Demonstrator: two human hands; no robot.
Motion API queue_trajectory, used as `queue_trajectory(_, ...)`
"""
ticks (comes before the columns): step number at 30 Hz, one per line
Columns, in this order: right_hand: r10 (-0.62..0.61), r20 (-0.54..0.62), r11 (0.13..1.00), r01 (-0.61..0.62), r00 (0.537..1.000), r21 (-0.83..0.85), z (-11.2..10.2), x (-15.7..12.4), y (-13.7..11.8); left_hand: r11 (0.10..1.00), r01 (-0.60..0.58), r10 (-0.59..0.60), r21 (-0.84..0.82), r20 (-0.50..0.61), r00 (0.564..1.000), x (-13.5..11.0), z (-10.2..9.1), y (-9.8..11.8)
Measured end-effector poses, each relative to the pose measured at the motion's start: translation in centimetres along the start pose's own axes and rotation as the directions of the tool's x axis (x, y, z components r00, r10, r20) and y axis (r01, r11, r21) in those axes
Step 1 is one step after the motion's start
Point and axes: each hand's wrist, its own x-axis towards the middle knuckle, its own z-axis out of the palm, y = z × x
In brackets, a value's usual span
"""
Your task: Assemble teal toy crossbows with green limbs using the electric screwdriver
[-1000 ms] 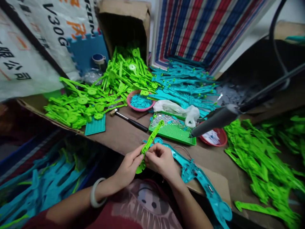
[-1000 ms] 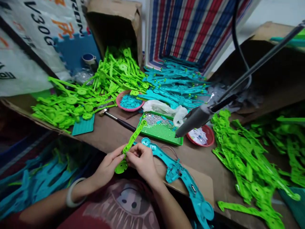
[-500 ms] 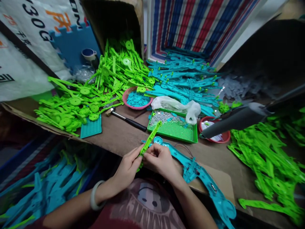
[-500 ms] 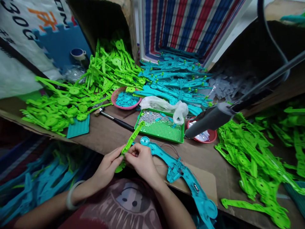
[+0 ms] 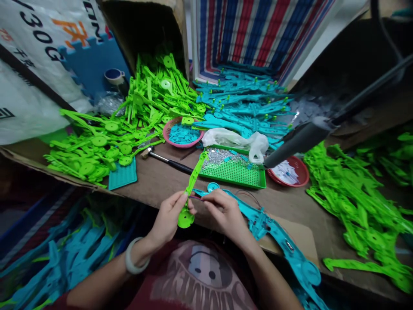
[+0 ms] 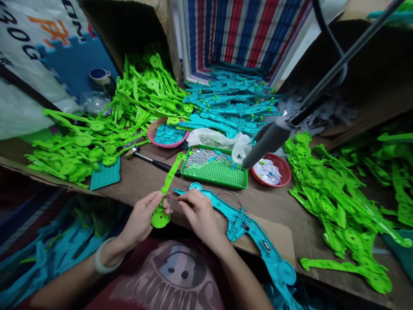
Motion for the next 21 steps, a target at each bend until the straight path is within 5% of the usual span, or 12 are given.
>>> queue_trajectory(6,-0.400,-0.037,0.820,0.339,0.916,-0.462,-1.8,0.4,-1.6,0.999,-0.048,0.046,0.010,0.098,0.994,0.0,0.3,1.6)
queue_trajectory(9,-0.405,0.021,0.764,0.350,0.914,-0.541,-3.4,0.7,-2.7,0.986,-0.137,0.123,0.092,0.140,0.983,-0.2,0.3,2.1)
queue_trajectory(12,-0.305,0.032,0.870,0.292,0.952,-0.397,-4.8,0.8,-3.0,0.922,-0.302,0.282,0.242,0.115,0.953,0.3,-0.2,2.9)
queue_trajectory(13,-0.263,0.025,0.907,0.256,0.964,-0.334,-5.1,0.7,-3.0,0.847,-0.396,0.377,0.355,0.124,0.918,0.6,-0.5,3.3)
queue_trajectory(15,-0.199,-0.009,0.952,0.191,0.980,-0.238,-5.3,0.6,-2.9,0.552,-0.548,0.568,0.628,0.198,0.799,1.2,-1.1,4.4)
queue_trajectory(17,-0.183,-0.070,0.967,0.167,0.981,-0.191,-5.2,0.5,-3.1,0.212,-0.555,0.675,0.804,0.291,0.678,1.8,-1.5,5.4)
queue_trajectory(18,-0.191,-0.103,0.968,0.170,0.976,-0.183,-5.0,0.4,-3.2,0.114,-0.532,0.701,0.839,0.311,0.642,2.0,-1.7,5.9)
queue_trajectory(19,-0.200,-0.116,0.968,0.178,0.973,-0.175,-4.9,0.3,-3.3,0.086,-0.521,0.715,0.849,0.311,0.626,2.1,-1.7,6.2)
queue_trajectory(21,-0.207,-0.059,0.969,0.196,0.977,-0.147,-4.6,0.1,-3.3,0.208,-0.560,0.696,0.802,0.280,0.661,1.9,-1.6,6.8)
